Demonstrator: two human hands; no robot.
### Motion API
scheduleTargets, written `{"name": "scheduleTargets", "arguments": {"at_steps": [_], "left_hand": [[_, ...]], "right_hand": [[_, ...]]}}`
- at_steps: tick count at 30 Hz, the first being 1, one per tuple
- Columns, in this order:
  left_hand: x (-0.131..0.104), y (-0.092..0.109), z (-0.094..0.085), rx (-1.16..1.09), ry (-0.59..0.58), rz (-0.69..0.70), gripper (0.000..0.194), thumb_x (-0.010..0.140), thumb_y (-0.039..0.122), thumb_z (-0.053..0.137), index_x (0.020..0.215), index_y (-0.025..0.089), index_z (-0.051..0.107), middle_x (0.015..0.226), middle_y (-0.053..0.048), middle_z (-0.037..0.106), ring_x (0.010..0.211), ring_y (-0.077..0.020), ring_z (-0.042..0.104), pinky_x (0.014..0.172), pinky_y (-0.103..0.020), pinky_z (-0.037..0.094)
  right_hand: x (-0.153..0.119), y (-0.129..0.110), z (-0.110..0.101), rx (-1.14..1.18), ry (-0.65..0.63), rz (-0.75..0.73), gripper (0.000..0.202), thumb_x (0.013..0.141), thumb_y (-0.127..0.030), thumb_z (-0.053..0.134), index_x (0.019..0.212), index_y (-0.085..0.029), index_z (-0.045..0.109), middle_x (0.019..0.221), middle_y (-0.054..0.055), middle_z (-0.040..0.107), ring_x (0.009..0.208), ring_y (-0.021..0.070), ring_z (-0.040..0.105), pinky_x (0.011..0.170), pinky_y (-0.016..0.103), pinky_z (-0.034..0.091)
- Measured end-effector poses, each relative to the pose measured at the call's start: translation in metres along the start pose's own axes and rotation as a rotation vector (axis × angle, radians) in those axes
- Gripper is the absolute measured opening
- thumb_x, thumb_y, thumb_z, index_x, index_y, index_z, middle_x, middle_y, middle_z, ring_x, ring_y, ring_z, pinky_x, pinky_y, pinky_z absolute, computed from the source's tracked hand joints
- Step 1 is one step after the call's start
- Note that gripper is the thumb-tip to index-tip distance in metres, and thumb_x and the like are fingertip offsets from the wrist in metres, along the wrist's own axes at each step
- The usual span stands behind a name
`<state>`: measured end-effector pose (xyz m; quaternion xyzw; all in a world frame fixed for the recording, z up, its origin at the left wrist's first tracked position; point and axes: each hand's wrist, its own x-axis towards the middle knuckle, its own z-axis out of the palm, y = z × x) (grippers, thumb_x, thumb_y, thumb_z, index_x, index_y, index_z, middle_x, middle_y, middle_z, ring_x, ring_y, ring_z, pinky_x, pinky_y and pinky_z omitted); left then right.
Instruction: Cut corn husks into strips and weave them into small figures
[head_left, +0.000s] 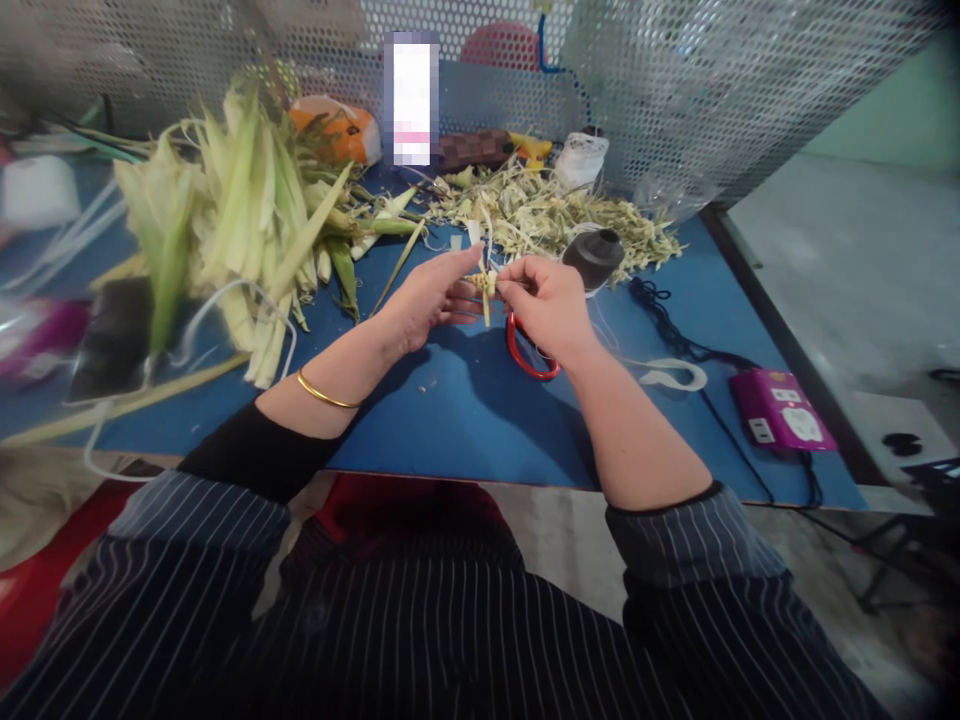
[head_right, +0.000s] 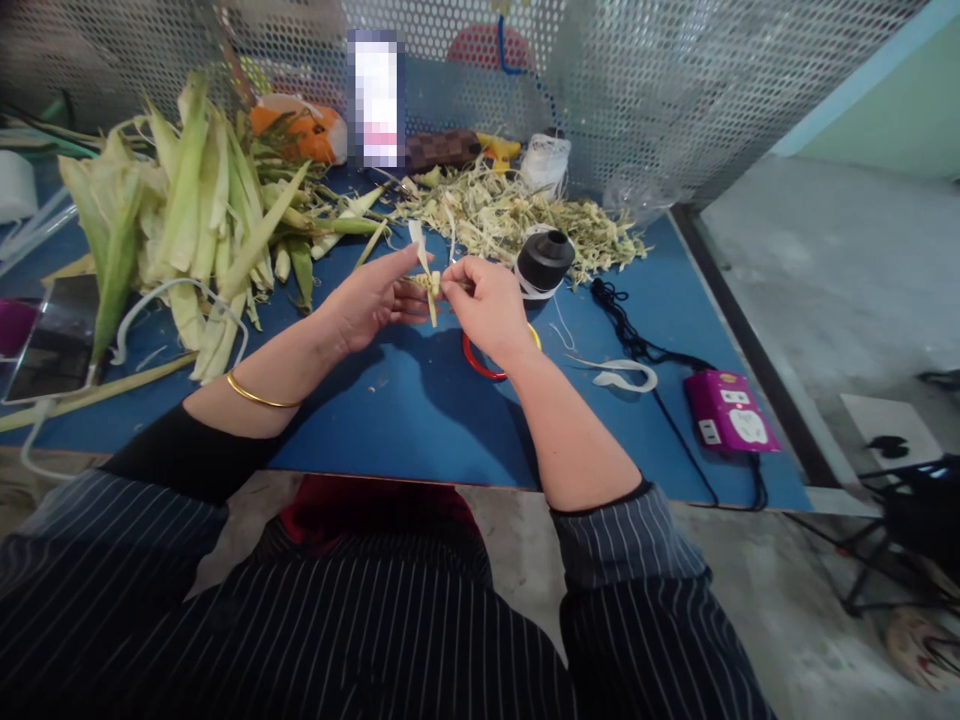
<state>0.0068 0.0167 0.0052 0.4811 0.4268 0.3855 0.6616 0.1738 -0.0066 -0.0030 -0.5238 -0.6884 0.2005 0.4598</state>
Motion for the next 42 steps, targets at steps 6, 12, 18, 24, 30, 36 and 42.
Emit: {"name": "scheduleTargets", "arguments": {"at_steps": [6,12,18,24,30,36,42], "left_hand": [[0.001,0.0,-0.002,0.231,0.264,0.347,0.027,0.067,0.045,0.076,0.078,0.021,0.071,0.089,-0.005,0.07,0.094,-0.021,0.063,0.074,-0.024,0.047],[0.0,0.0,-0.004,0.505,0.12,0.405,0.026,0.064,0.038,0.079,0.061,0.015,0.069,0.058,-0.001,0.063,0.07,-0.0165,0.06,0.058,-0.022,0.039],[-0.001,0.007,-0.007,0.485,0.0,0.391,0.034,0.066,0.047,0.076,0.064,0.014,0.07,0.06,-0.003,0.066,0.058,-0.0129,0.059,0.055,-0.022,0.043],[-0.006,0.008,0.0,0.314,-0.016,0.239,0.029,0.075,0.041,0.072,0.068,0.014,0.069,0.064,-0.006,0.069,0.049,-0.01,0.058,0.055,-0.024,0.049],[-0.004,0.004,0.002,0.184,-0.059,0.147,0.031,0.074,0.046,0.073,0.075,0.016,0.068,0.066,-0.006,0.07,0.05,-0.0108,0.06,0.057,-0.025,0.051],[-0.001,-0.008,0.0,0.486,-0.098,0.361,0.035,0.084,0.045,0.061,0.067,0.015,0.065,0.057,-0.003,0.066,0.048,-0.0101,0.057,0.053,-0.021,0.045],[0.003,-0.009,-0.002,0.539,-0.136,0.444,0.034,0.083,0.045,0.061,0.072,0.014,0.068,0.069,-0.004,0.07,0.066,-0.0134,0.065,0.065,-0.023,0.049]], "right_hand": [[0.0,0.0,-0.001,-0.191,0.036,-0.139,0.009,0.076,-0.015,0.053,0.069,-0.02,0.057,0.068,0.001,0.059,0.067,0.0153,0.052,0.067,0.031,0.041],[-0.001,0.0,-0.001,-0.178,0.043,-0.15,0.009,0.078,-0.017,0.053,0.071,-0.02,0.058,0.071,0.002,0.061,0.07,0.0161,0.054,0.068,0.031,0.041],[0.0,-0.001,-0.002,0.012,-0.021,0.011,0.008,0.078,-0.016,0.055,0.071,-0.019,0.059,0.058,-0.003,0.056,0.056,0.0122,0.051,0.057,0.027,0.04],[0.002,0.002,0.001,0.14,0.067,0.1,0.01,0.076,-0.014,0.057,0.067,-0.018,0.058,0.057,-0.003,0.055,0.051,0.0104,0.05,0.055,0.027,0.042],[0.004,0.001,0.004,0.482,0.035,0.288,0.008,0.076,-0.014,0.06,0.068,-0.017,0.06,0.058,-0.003,0.056,0.051,0.009,0.051,0.055,0.026,0.046],[0.005,0.001,0.008,0.606,0.08,0.419,0.01,0.072,-0.01,0.063,0.065,-0.016,0.059,0.057,-0.003,0.056,0.047,0.0058,0.048,0.052,0.022,0.043],[0.003,-0.004,0.005,0.382,0.108,0.266,0.011,0.075,-0.013,0.06,0.065,-0.017,0.059,0.058,-0.002,0.057,0.051,0.009,0.052,0.054,0.025,0.042]]}}
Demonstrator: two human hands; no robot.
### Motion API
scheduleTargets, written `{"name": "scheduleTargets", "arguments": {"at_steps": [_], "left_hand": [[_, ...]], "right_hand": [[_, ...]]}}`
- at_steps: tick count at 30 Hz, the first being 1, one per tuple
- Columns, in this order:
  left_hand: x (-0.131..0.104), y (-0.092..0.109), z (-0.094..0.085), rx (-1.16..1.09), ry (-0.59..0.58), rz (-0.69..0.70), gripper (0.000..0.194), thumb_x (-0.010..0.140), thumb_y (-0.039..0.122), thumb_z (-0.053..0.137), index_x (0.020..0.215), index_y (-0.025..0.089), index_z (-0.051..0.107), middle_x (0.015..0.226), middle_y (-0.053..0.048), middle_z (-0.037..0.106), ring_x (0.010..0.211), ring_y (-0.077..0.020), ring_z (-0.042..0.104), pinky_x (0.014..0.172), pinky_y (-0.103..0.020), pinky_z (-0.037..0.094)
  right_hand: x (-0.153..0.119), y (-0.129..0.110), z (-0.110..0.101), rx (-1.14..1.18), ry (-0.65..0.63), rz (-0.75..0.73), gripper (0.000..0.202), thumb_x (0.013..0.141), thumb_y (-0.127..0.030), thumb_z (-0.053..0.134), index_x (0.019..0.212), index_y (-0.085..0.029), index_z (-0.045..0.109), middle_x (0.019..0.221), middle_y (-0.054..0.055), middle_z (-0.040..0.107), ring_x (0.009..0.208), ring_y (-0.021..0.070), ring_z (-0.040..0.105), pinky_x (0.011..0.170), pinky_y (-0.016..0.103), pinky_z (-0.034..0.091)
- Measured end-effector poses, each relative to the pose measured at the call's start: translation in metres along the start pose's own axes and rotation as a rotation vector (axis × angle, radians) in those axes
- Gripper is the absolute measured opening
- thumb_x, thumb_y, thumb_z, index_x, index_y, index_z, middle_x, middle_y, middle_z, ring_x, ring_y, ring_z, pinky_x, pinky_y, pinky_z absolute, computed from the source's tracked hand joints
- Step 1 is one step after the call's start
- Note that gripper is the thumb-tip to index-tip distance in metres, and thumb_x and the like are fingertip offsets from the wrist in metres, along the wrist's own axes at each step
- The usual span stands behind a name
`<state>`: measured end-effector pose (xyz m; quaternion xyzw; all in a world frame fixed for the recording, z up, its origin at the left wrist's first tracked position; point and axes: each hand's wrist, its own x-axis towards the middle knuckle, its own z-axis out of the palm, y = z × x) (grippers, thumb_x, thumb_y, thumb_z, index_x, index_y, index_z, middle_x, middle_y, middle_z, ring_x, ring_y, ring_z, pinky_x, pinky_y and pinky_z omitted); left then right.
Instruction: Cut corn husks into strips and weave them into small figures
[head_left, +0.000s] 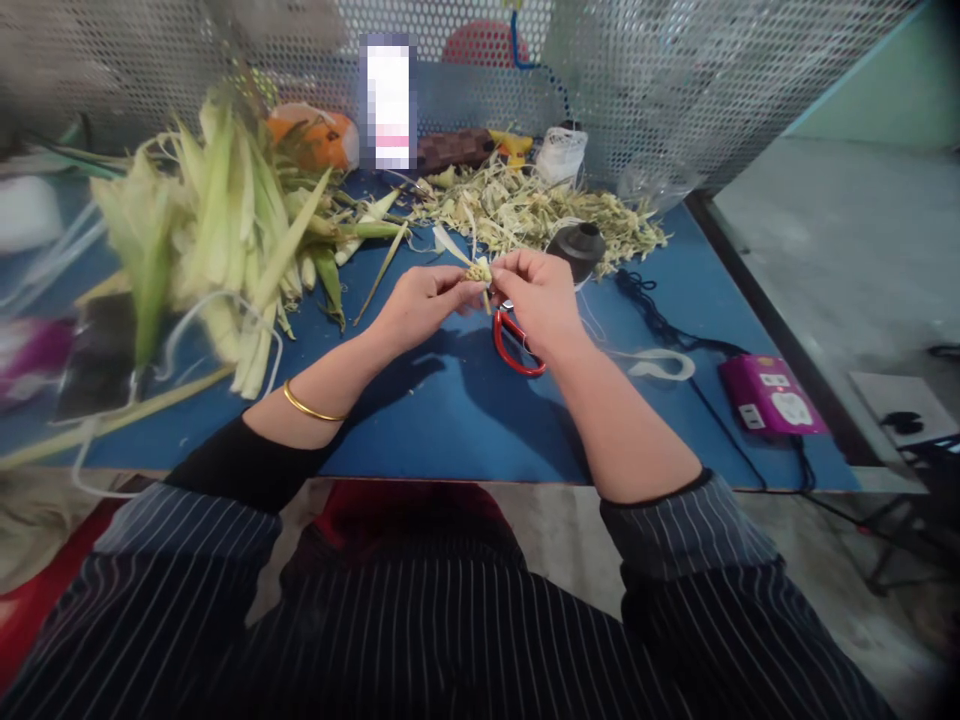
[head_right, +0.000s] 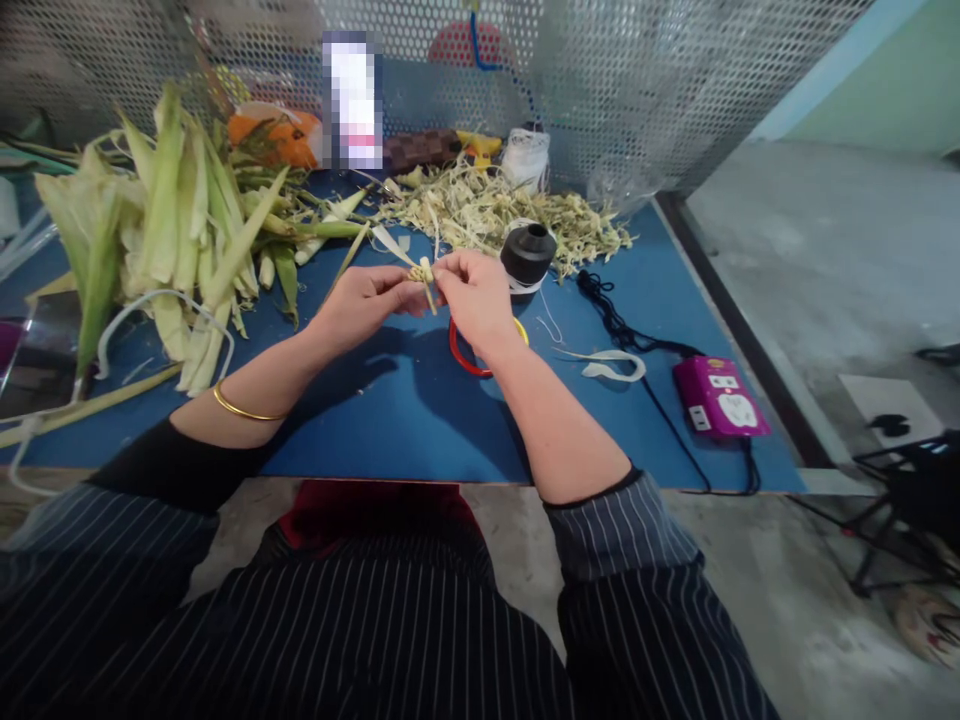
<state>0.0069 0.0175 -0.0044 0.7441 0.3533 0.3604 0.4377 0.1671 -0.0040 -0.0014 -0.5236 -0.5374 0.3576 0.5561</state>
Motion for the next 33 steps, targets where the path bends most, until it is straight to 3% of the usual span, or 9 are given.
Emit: {"name": "scheduleTargets", "arguments": {"at_steps": [4,9,18,27,33], "left_hand": [[-0.002,0.006,0.002,-0.138,0.137,-0.075,0.037,0.074,0.051,0.07,0.074,0.013,0.069,0.07,-0.004,0.069,0.069,-0.014,0.065,0.068,-0.023,0.049],[-0.004,0.006,0.005,-0.323,0.158,-0.231,0.035,0.064,0.044,0.079,0.079,0.013,0.071,0.073,-0.004,0.069,0.068,-0.0137,0.066,0.068,-0.024,0.052],[-0.001,0.005,0.006,-0.207,0.267,-0.221,0.015,0.064,0.025,0.076,0.067,0.012,0.068,0.06,-0.002,0.065,0.059,-0.0114,0.061,0.065,-0.024,0.051],[0.001,0.011,-0.009,-0.399,0.163,-0.467,0.012,0.064,0.022,0.071,0.063,0.013,0.064,0.061,-0.003,0.065,0.054,-0.0109,0.06,0.064,-0.027,0.052],[0.002,0.012,-0.016,-0.561,0.068,-0.603,0.009,0.063,0.019,0.069,0.06,0.013,0.063,0.059,-0.002,0.062,0.055,-0.0115,0.06,0.066,-0.027,0.053]], "right_hand": [[-0.005,-0.001,0.0,-0.281,-0.02,-0.196,0.009,0.078,-0.016,0.055,0.07,-0.018,0.06,0.063,-0.001,0.059,0.059,0.0125,0.053,0.061,0.028,0.042],[-0.007,0.001,-0.003,-0.567,-0.049,-0.412,0.009,0.08,-0.017,0.052,0.074,-0.018,0.06,0.075,0.003,0.063,0.072,0.0163,0.055,0.069,0.031,0.04],[-0.009,0.003,-0.002,-0.77,-0.071,-0.493,0.01,0.082,-0.017,0.049,0.077,-0.019,0.058,0.079,0.006,0.064,0.074,0.0189,0.055,0.068,0.031,0.038],[-0.005,0.0,-0.011,-0.855,-0.228,-0.723,0.021,0.094,-0.025,0.041,0.105,-0.022,0.058,0.092,0.005,0.063,0.082,0.0188,0.056,0.071,0.031,0.041],[-0.001,0.001,-0.02,-0.941,-0.303,-0.882,0.028,0.097,-0.024,0.034,0.101,-0.022,0.061,0.094,0.007,0.061,0.084,0.0187,0.053,0.075,0.034,0.04]]}}
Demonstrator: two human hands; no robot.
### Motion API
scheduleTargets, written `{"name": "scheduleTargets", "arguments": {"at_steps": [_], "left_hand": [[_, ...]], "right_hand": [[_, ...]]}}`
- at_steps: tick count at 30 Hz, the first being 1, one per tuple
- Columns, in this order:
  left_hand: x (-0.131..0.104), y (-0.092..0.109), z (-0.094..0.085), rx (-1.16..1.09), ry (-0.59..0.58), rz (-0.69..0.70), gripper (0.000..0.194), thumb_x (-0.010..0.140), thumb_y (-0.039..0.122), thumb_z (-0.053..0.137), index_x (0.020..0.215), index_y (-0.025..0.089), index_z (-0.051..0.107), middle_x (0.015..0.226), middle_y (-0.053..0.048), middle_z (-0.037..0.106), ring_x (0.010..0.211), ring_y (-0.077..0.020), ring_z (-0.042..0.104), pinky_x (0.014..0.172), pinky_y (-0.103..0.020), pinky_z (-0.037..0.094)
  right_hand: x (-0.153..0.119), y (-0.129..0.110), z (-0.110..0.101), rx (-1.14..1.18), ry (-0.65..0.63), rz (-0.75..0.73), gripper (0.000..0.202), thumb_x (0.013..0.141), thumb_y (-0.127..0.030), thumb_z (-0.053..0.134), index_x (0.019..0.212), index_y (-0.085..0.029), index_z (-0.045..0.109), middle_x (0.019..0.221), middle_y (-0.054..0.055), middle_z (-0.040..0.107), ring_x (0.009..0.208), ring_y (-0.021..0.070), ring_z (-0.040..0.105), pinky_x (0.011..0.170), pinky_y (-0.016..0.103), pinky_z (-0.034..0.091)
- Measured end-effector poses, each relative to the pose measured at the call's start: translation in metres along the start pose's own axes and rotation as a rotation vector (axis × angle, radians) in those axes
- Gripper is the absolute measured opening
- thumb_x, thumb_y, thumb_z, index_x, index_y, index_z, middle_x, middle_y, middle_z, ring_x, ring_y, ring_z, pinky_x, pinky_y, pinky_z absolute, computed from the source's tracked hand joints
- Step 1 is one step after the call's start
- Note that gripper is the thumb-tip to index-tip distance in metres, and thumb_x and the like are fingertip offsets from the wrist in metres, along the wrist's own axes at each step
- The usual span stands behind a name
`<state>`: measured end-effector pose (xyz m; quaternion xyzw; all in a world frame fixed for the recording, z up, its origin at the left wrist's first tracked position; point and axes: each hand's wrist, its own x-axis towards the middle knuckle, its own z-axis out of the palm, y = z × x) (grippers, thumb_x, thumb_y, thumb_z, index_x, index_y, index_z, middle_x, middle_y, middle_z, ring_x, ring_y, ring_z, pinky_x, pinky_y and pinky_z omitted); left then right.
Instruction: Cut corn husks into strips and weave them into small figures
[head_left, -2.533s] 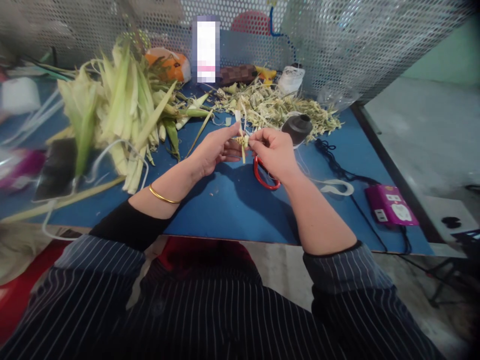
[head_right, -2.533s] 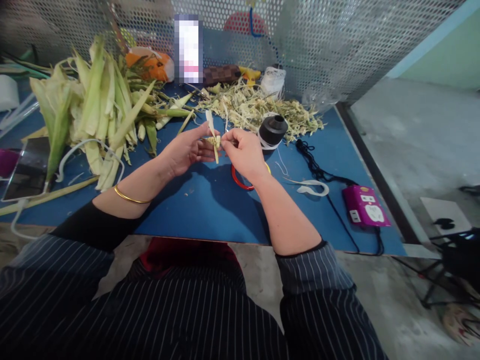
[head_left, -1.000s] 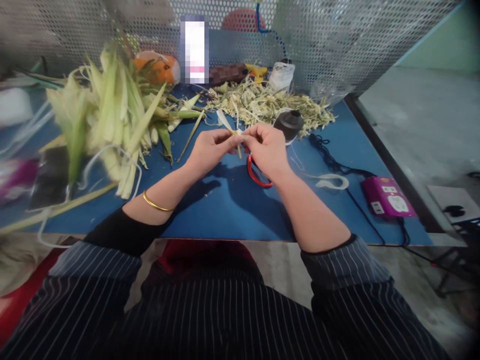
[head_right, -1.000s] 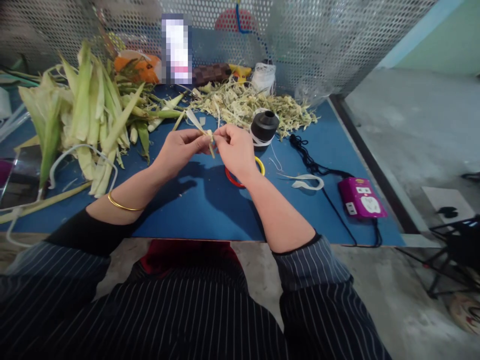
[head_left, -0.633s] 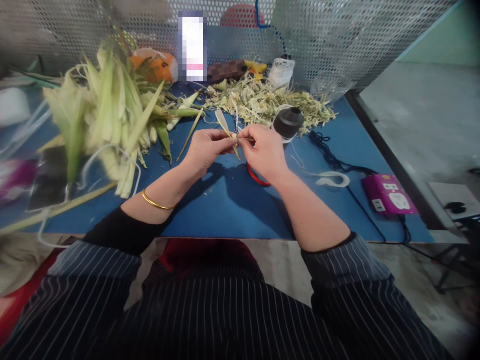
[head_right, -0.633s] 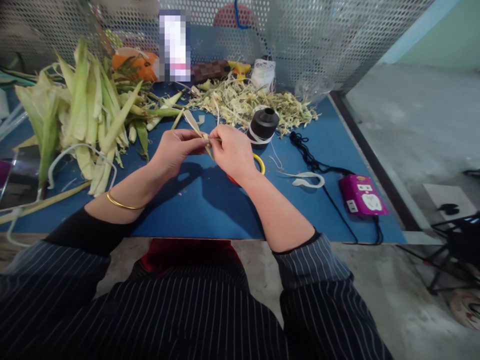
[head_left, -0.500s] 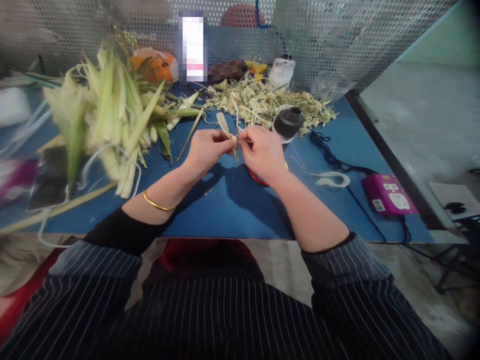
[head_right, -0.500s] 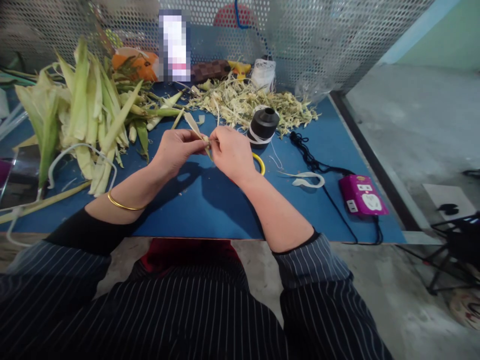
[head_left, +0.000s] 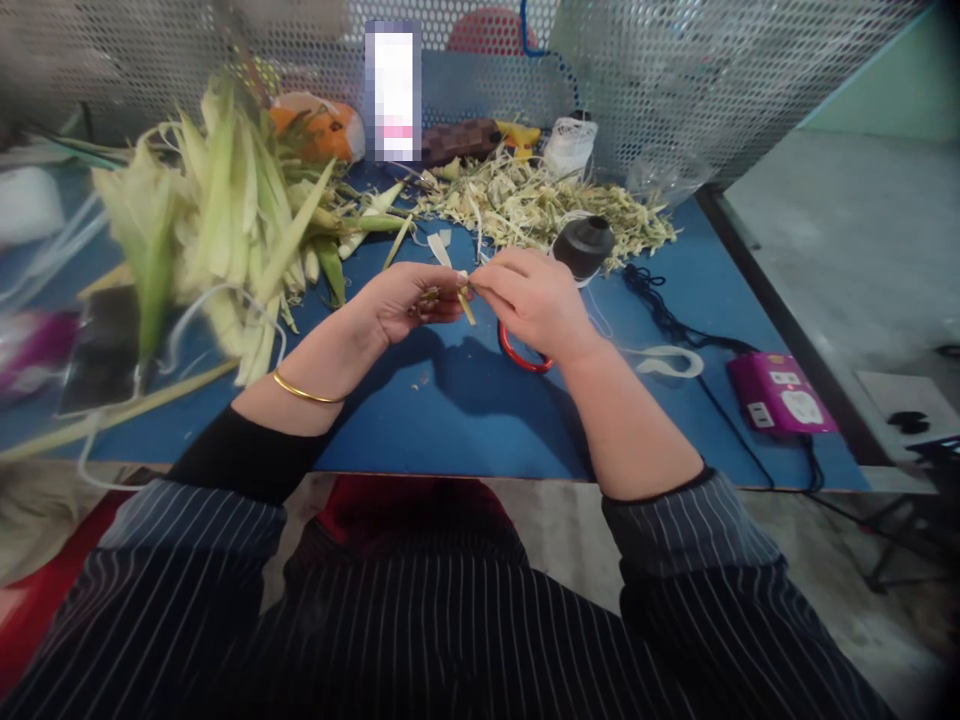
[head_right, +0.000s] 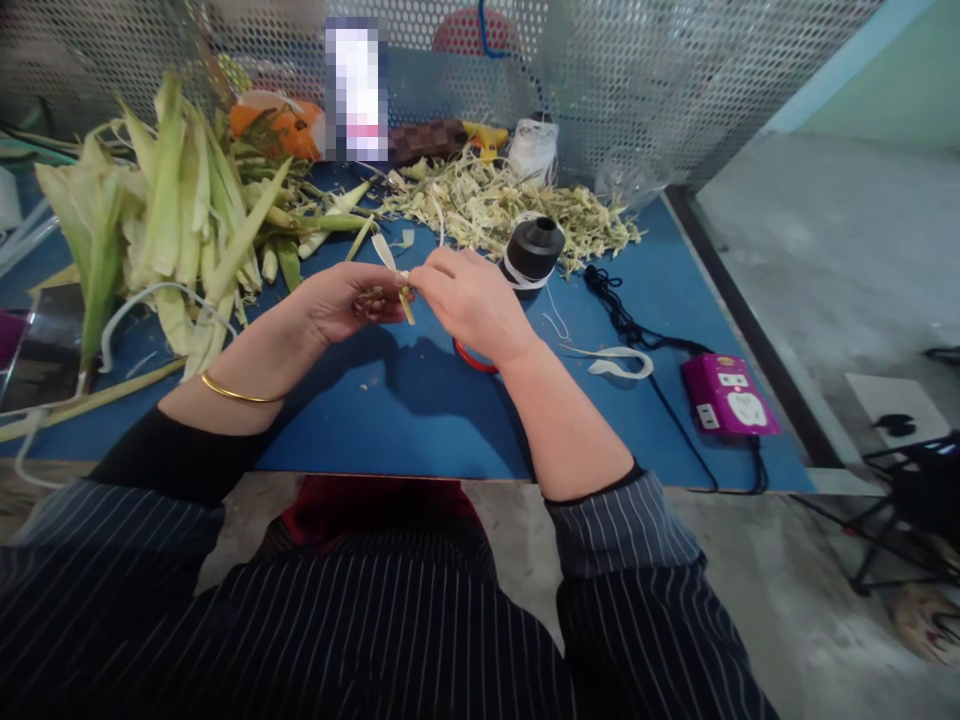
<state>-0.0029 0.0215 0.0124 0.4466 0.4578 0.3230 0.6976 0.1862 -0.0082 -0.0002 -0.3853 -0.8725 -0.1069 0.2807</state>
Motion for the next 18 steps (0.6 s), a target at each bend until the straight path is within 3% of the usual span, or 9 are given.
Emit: {"name": "scheduleTargets", "arguments": {"at_steps": [6,11,15,18], "left_hand": [[0.003,-0.001,-0.004,0.04,-0.075,-0.017,0.013,0.06,0.022,0.074,0.059,0.013,0.064,0.06,-0.005,0.065,0.056,-0.0129,0.061,0.063,-0.028,0.054],[0.002,-0.003,-0.001,0.194,-0.018,0.225,0.019,0.059,0.025,0.08,0.07,0.013,0.071,0.071,-0.006,0.071,0.061,-0.0141,0.065,0.069,-0.031,0.055],[-0.003,-0.007,0.007,0.352,0.068,0.421,0.014,0.062,0.024,0.077,0.066,0.013,0.069,0.069,-0.005,0.07,0.065,-0.015,0.065,0.068,-0.028,0.053],[-0.006,-0.009,0.011,0.474,0.148,0.519,0.012,0.064,0.025,0.074,0.065,0.014,0.069,0.065,-0.003,0.068,0.068,-0.0156,0.064,0.065,-0.025,0.051]], "right_hand": [[0.001,-0.004,-0.003,-0.012,-0.02,0.048,0.029,0.097,-0.028,0.035,0.089,-0.02,0.062,0.089,0.006,0.061,0.077,0.0175,0.05,0.074,0.034,0.038],[0.006,-0.011,-0.004,0.219,0.028,0.347,0.016,0.088,-0.027,0.05,0.08,-0.019,0.062,0.082,0.005,0.061,0.075,0.0174,0.053,0.069,0.032,0.039],[0.007,-0.01,0.007,0.596,0.041,0.681,0.014,0.079,-0.025,0.058,0.067,-0.018,0.059,0.059,0.0,0.056,0.056,0.0127,0.048,0.057,0.028,0.038],[0.007,-0.009,0.013,0.836,0.009,0.788,0.018,0.079,-0.027,0.058,0.064,-0.017,0.058,0.054,-0.001,0.054,0.046,0.0097,0.044,0.049,0.026,0.037]]}}
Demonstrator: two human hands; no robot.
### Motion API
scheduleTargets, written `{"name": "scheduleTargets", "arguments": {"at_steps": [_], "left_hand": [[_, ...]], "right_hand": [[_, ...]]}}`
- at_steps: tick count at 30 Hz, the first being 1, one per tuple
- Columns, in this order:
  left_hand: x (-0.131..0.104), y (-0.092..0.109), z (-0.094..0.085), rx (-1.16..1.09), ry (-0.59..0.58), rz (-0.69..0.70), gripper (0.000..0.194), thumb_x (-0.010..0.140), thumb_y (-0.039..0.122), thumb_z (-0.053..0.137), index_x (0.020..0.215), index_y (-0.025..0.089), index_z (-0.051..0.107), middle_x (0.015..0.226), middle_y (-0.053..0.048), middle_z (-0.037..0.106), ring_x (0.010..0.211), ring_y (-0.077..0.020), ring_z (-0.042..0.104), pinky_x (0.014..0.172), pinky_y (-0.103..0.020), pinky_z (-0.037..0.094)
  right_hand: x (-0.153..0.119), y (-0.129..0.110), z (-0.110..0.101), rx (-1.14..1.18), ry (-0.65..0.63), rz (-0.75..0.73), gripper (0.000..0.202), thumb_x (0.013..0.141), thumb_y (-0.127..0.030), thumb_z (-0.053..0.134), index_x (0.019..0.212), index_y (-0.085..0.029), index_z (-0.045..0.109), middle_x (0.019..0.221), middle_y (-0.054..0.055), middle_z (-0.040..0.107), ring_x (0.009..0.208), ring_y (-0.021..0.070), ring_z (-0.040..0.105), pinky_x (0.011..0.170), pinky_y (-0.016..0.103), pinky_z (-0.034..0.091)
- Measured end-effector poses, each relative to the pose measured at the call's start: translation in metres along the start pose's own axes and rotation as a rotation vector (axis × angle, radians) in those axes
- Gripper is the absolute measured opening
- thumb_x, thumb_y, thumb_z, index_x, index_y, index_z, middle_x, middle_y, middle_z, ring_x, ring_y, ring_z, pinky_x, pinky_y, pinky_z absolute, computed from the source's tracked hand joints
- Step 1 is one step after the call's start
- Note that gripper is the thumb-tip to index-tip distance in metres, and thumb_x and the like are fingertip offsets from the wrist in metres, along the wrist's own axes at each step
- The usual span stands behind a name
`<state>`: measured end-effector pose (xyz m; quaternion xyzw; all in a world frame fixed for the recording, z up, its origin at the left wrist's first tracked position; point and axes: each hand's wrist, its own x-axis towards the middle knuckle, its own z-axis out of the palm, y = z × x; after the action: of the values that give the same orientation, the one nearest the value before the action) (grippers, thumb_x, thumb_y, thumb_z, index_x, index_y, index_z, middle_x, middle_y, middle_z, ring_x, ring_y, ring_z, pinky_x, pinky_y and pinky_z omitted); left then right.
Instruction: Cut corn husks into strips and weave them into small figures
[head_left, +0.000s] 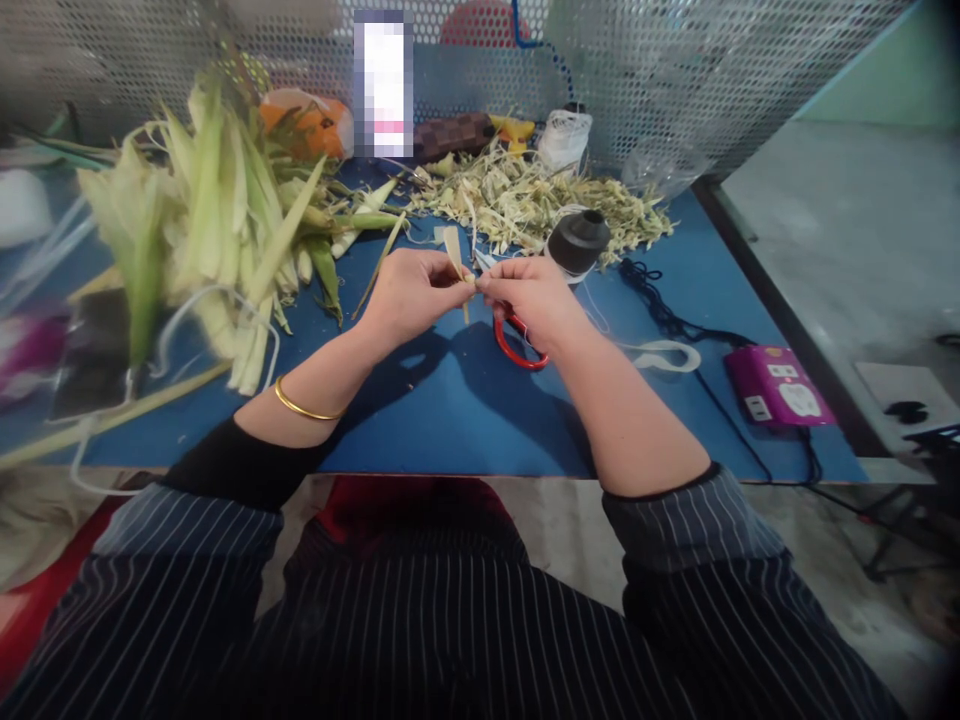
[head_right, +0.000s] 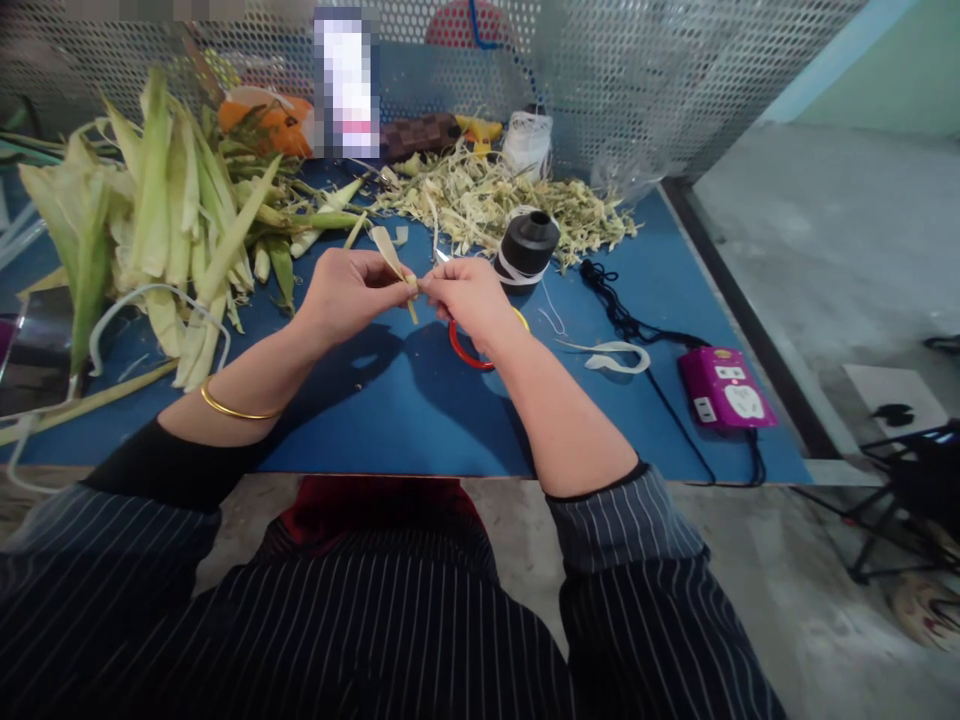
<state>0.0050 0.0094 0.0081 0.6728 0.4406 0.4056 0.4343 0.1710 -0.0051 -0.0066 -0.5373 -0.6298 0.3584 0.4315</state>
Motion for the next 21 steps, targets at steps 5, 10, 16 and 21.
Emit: {"name": "scheduleTargets", "arguments": {"at_steps": [5,10,16,21], "left_hand": [[0.003,-0.001,0.0,-0.137,-0.016,-0.123,0.013,0.065,0.026,0.072,0.067,0.014,0.068,0.066,-0.004,0.068,0.063,-0.0145,0.063,0.064,-0.027,0.053],[0.01,-0.007,-0.006,-0.323,-0.075,-0.334,0.012,0.064,0.023,0.072,0.064,0.014,0.064,0.064,-0.005,0.066,0.057,-0.0142,0.063,0.064,-0.031,0.054],[0.01,-0.008,-0.01,-0.332,-0.16,-0.363,0.017,0.063,0.025,0.077,0.072,0.014,0.068,0.071,-0.006,0.07,0.059,-0.0143,0.065,0.067,-0.032,0.056],[0.005,0.002,-0.001,-0.261,-0.049,-0.212,0.018,0.063,0.023,0.078,0.074,0.011,0.069,0.071,-0.005,0.07,0.063,-0.0137,0.065,0.069,-0.029,0.055]], "right_hand": [[-0.005,-0.006,-0.005,-0.238,0.07,-0.241,0.01,0.083,-0.027,0.057,0.083,-0.02,0.063,0.073,0.001,0.064,0.063,0.014,0.056,0.06,0.028,0.045],[-0.006,-0.012,-0.015,-0.59,-0.034,-0.543,0.019,0.091,-0.025,0.047,0.097,-0.024,0.064,0.097,0.005,0.064,0.089,0.0199,0.058,0.077,0.034,0.044],[-0.007,-0.012,-0.016,-0.688,0.025,-0.533,0.021,0.093,-0.028,0.044,0.088,-0.023,0.064,0.096,0.006,0.061,0.087,0.0199,0.055,0.076,0.035,0.04],[-0.004,-0.007,-0.011,-0.591,0.084,-0.384,0.016,0.088,-0.024,0.05,0.076,-0.02,0.059,0.082,0.004,0.059,0.076,0.0182,0.051,0.07,0.033,0.038]]}}
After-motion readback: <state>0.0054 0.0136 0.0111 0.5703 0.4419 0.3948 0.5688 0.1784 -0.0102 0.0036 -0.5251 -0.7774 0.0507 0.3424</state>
